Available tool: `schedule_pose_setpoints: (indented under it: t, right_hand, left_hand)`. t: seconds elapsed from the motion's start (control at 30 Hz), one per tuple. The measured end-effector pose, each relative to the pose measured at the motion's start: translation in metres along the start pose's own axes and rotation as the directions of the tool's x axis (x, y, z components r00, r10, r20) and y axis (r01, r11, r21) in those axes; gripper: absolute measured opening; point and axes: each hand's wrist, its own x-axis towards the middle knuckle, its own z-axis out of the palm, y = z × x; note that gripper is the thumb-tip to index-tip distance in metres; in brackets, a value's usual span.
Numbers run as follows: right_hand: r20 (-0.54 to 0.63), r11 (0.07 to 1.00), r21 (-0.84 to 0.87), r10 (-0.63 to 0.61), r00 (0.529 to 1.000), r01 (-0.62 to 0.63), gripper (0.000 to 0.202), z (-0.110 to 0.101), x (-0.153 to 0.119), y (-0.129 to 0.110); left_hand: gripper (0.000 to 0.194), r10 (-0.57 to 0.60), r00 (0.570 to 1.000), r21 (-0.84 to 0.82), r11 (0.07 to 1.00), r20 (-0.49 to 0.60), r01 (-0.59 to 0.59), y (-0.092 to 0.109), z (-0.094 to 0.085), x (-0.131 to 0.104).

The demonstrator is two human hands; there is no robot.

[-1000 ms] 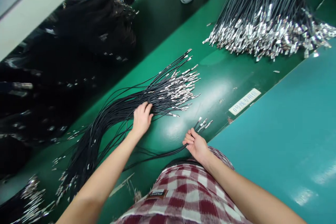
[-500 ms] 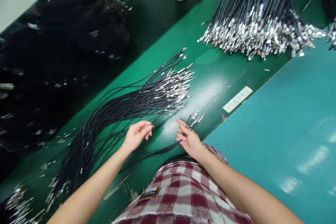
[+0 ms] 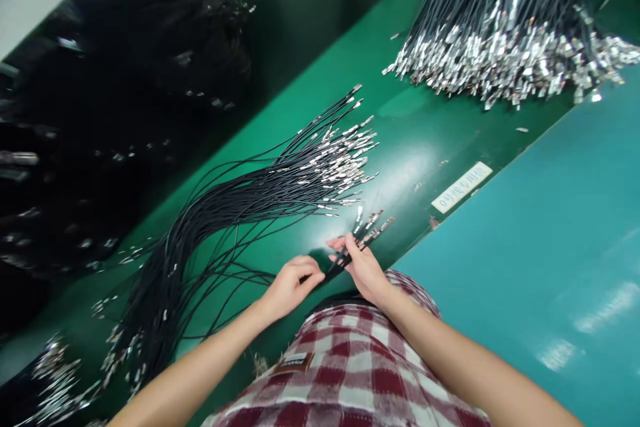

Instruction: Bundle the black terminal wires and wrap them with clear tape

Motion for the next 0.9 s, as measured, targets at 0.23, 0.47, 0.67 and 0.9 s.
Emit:
schedule_pose_setpoints:
  t: [0.23, 0.47, 0.67, 0.9]
  right_hand:
    - [-0.014, 0.968, 0.203, 0.153, 0.988, -0.147, 0.042, -0.01, 0.005, 0.001]
    - [-0.021, 0.963, 0.229, 0.149, 0.989, -0.14, 0.039, -0.006, 0.004, 0.0]
    - [0.106, 0.972, 0.234, -0.009, 0.994, -0.016, 0.043, 0.002, -0.003, -0.007]
    - [-0.01, 0.969, 0.246, -0.03, 0.999, 0.032, 0.041, 0.003, -0.005, -0.011]
  left_hand:
    - [0.03, 0.176, 0.948, 0.74, 0.667, -0.263, 0.082, -0.057, -0.084, 0.086]
    - [0.023, 0.333, 0.936, 0.787, 0.605, -0.111, -0.122, -0.048, -0.105, 0.092]
    - [0.018, 0.264, 0.951, 0.429, 0.886, -0.159, -0.175, 0.013, -0.056, 0.036]
    - [0.023, -0.121, 0.992, -0.086, 0.989, -0.041, 0.117, 0.005, -0.002, -0.003]
